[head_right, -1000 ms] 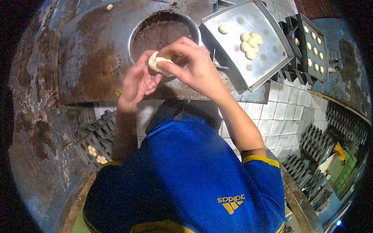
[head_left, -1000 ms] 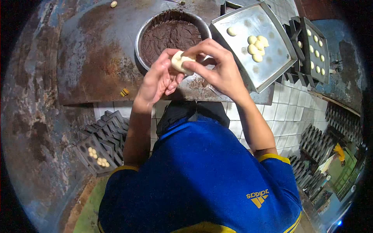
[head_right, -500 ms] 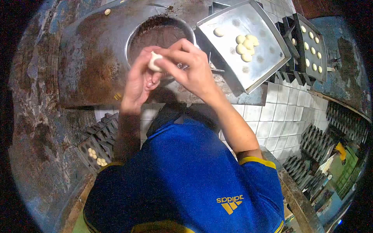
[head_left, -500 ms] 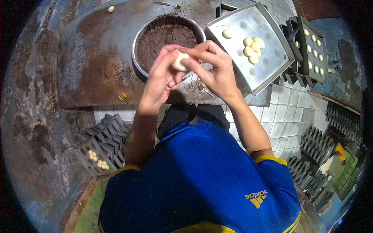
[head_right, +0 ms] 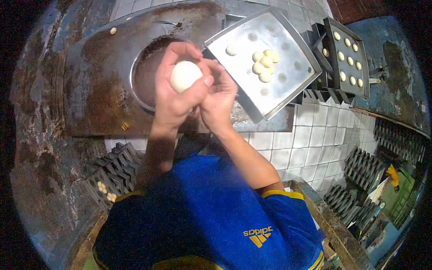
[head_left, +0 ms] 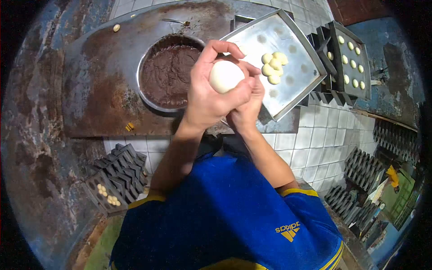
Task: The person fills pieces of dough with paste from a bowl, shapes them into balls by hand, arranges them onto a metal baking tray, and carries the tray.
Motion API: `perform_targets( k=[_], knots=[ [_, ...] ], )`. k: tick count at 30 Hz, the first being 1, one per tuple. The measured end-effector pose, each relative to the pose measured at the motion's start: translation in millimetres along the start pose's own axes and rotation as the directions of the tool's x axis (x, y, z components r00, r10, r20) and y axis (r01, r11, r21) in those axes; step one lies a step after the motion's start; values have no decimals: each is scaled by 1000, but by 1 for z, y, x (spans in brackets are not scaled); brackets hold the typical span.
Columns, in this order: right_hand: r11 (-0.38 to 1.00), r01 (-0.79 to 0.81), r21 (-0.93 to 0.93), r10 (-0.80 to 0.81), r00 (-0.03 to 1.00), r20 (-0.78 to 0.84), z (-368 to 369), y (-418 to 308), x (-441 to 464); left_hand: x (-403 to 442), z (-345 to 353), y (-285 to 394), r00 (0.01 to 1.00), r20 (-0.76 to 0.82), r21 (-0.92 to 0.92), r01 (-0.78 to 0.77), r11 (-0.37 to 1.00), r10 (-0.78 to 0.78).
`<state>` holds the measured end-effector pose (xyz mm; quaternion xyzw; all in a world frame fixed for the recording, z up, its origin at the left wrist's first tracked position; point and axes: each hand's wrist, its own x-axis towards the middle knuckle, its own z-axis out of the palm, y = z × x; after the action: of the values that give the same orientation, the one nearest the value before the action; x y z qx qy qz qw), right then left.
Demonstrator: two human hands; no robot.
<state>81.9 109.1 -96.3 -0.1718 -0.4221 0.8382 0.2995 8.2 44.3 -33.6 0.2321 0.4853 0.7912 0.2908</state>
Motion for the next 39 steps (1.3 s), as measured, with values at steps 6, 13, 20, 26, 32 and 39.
perform_targets(
  k=[6, 13, 20, 26, 32, 39],
  knots=[
    [968, 57, -244, 39, 928, 370, -46, -65, 20, 20, 34, -9, 981, 2, -29, -193, 981, 193],
    [988, 67, -137, -39, 979, 199, -76, -84, 29, 35, 71, -48, 971, 27, -2, -238, 971, 238],
    [730, 81, -679, 158, 946, 282, -161, -142, 63, 53, 53, -155, 986, 164, 590, -125, 798, 33],
    [472, 13, -882, 301, 938, 174, -226, -116, 78, 53, 69, -255, 967, 178, 677, 16, 736, -184],
    [308, 42, -951, 387, 907, 166, -349, -29, 86, 27, 27, -262, 917, -38, 782, 276, 559, -398],
    [-225, 682, -696, 560, 675, 480, -377, 38, 73, -21, -24, -243, 950, -133, 816, 267, 513, -283]
  ],
)
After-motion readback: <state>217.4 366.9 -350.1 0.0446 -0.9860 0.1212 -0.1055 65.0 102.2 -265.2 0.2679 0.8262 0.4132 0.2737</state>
